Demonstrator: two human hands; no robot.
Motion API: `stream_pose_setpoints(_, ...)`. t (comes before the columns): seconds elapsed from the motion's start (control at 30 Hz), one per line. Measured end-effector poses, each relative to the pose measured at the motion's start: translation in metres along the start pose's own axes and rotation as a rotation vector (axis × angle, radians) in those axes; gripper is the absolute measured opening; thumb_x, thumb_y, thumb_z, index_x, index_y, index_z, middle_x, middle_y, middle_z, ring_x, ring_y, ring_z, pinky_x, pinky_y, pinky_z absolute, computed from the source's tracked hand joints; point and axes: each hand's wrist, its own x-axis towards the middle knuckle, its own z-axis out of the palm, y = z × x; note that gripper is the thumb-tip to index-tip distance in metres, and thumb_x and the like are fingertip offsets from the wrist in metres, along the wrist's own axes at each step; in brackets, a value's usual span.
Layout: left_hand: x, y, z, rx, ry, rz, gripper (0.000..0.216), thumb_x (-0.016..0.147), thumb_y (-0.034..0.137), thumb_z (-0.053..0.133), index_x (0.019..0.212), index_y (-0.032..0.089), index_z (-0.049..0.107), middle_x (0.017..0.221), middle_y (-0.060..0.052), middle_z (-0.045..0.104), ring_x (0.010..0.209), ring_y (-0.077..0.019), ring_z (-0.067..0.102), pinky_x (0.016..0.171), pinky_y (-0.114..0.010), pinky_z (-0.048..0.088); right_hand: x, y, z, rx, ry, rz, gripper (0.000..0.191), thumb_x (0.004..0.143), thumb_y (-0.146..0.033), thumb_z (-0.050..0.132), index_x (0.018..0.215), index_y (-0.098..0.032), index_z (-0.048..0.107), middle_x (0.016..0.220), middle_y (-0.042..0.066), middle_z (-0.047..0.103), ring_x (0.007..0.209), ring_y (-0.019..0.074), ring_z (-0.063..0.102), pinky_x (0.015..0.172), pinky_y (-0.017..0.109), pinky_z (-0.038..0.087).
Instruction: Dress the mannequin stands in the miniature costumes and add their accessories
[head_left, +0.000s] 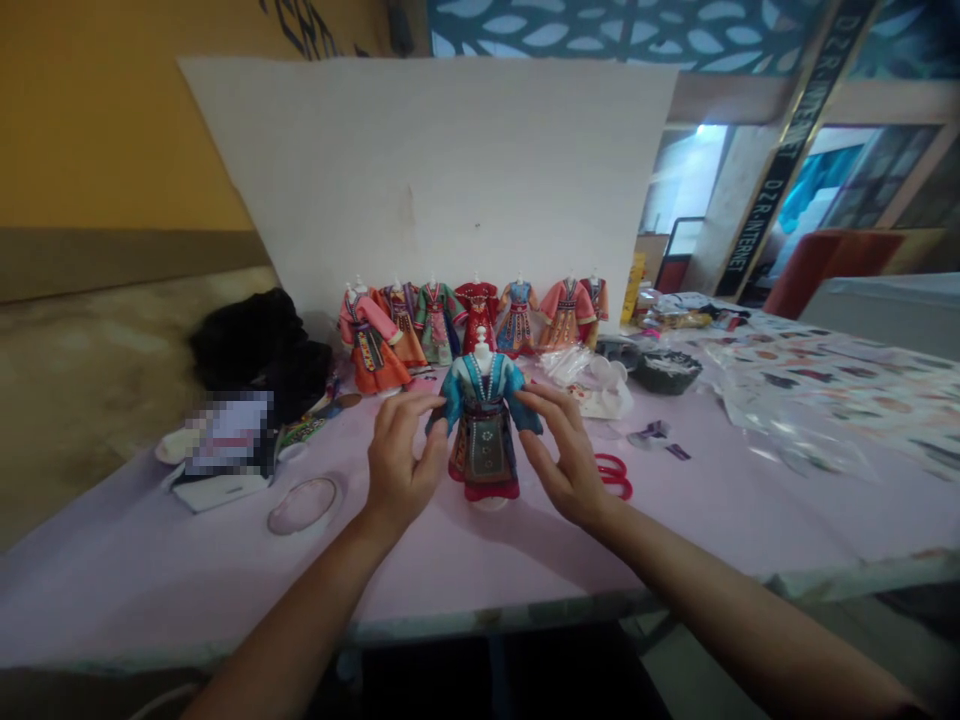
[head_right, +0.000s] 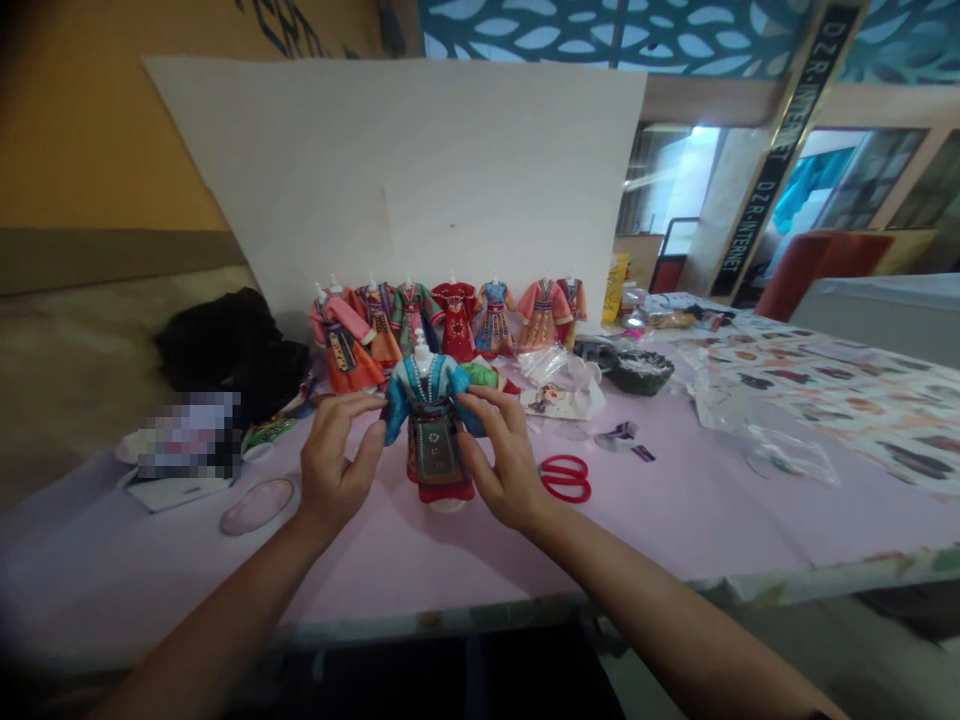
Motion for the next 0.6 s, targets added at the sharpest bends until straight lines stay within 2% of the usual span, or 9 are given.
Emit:
stream_pose_setpoints(0.2, 0.011, 0.002, 0.011, 0.106, 0.034, 0.000, 0.020, 0.087, 0.024, 0.066, 0.105, 0.022, 0.058, 0.103, -0.006, 0.066, 0.100, -0.0241, 0.063, 0.090, -0.041, 0.052, 0.005, 0.001, 0.000, 0.008, 0.044, 0.007, 0.042, 0.101, -0.024, 0.052, 0.142, -0.032, 0.050, 0.139, 0.011, 0.055, 0.135, 0.0296, 0.050, 0.116, 0.057, 0.040)
stream_pose_setpoints(0.4, 0.018, 0.001, 0.019, 0.215, 0.040, 0.003, 0.011, 0.085, 0.018, 0.063, 0.092, 0.022, 0.055, 0.087, -0.004, 0.064, 0.087, -0.0240, 0.059, 0.079, -0.039, 0.046, 0.007, 0.002, 0.004, 0.002, 0.046, 0.011, 0.041, 0.100, -0.023, 0.052, 0.141, -0.031, 0.051, 0.138, 0.012, 0.055, 0.134, 0.0287, 0.050, 0.116, 0.055, 0.041)
stream_pose_setpoints(0.6, 0.021, 0.003, 0.017, 0.440, -0.006, 0.145, 0.008, 0.086, 0.014, 0.058, 0.087, 0.022, 0.060, 0.082, -0.005, 0.066, 0.084, -0.0264, 0.058, 0.076, -0.041, 0.038, 0.006, 0.004, 0.005, -0.018, 0.057, -0.017, 0.041, 0.101, -0.022, 0.052, 0.141, -0.027, 0.051, 0.138, 0.013, 0.055, 0.134, 0.0287, 0.051, 0.114, 0.055, 0.042)
